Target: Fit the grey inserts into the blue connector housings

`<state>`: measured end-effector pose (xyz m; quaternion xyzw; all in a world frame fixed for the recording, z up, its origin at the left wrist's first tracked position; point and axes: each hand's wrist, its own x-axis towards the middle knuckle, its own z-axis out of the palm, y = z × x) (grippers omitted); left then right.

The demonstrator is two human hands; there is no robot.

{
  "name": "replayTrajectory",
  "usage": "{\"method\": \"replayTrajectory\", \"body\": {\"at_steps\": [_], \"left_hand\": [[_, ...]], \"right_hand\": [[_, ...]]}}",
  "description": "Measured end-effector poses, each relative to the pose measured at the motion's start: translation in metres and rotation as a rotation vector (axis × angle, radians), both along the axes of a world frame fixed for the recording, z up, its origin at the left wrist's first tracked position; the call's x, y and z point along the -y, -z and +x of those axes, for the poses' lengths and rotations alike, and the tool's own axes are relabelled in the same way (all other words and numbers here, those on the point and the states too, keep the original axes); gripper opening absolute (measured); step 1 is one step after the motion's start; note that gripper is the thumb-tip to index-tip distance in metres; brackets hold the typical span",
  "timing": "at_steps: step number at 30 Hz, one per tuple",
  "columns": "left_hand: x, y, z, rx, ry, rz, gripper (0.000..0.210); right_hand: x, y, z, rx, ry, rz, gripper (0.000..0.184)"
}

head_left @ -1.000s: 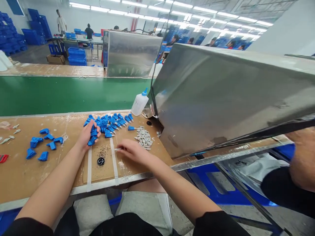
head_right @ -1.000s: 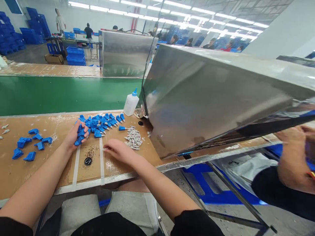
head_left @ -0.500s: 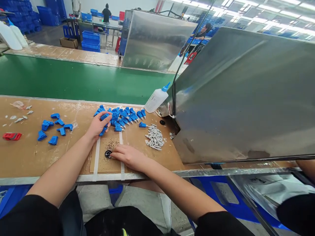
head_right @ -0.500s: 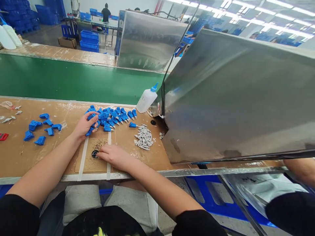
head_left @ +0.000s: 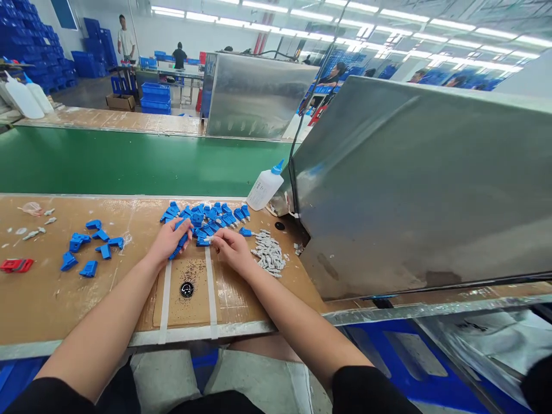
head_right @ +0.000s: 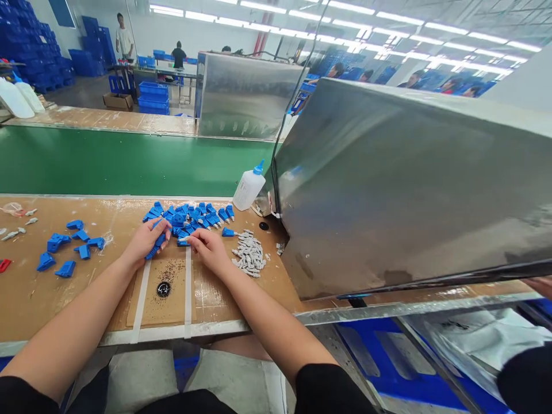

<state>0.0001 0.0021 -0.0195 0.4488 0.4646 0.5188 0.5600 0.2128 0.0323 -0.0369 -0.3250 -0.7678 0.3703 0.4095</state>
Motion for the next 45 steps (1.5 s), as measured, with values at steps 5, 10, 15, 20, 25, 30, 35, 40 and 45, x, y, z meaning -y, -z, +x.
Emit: {"method": "replayTrajectory", "body": {"at_steps": [5, 10, 15, 20, 25, 30, 35, 40, 45], "left_hand": [[-0.003, 0.009, -0.005, -0.183, 0.125, -0.157, 0.058], [-0.003, 0.008, -0.005, -0.339, 0.151, -0.315, 0.067], [-0.003, 0.001, -0.001, -0.397, 0.159, -0.349, 0.069], [-0.001, -0.003, 0.004, -0.540, 0.147, -0.336, 0.062], [-0.001, -0.006, 0.009, -0.660, 0.129, -0.332, 0.053], [-0.005, -0.001, 0.009, -0.686, 0.124, -0.349, 0.049], [-0.006, 0.003, 0.010, -0.591, 0.074, -0.334, 0.046], [0.001, -0.001, 0.008, -0.506, 0.077, -0.301, 0.051], [0.000, -0.013, -0.002, -0.073, 0.040, -0.122, 0.054]], "right_hand": [[-0.001, 0.013, 0.002, -0.054, -0.068, -0.059, 0.033], [-0.001, 0.014, 0.003, 0.038, -0.082, 0.257, 0.025], [-0.003, 0.017, 0.003, 0.158, -0.063, 0.454, 0.025], [-0.001, 0.018, -0.001, 0.372, -0.032, 0.646, 0.022], [0.005, 0.015, -0.008, 0.553, -0.012, 0.732, 0.020], [0.007, 0.021, -0.015, 0.586, 0.002, 0.676, 0.020], [0.006, 0.027, -0.018, 0.543, 0.031, 0.628, 0.022], [0.001, 0.016, 0.000, 0.496, 0.065, 0.743, 0.024], [-0.031, -0.001, 0.012, 0.489, 0.318, 0.504, 0.034]]}}
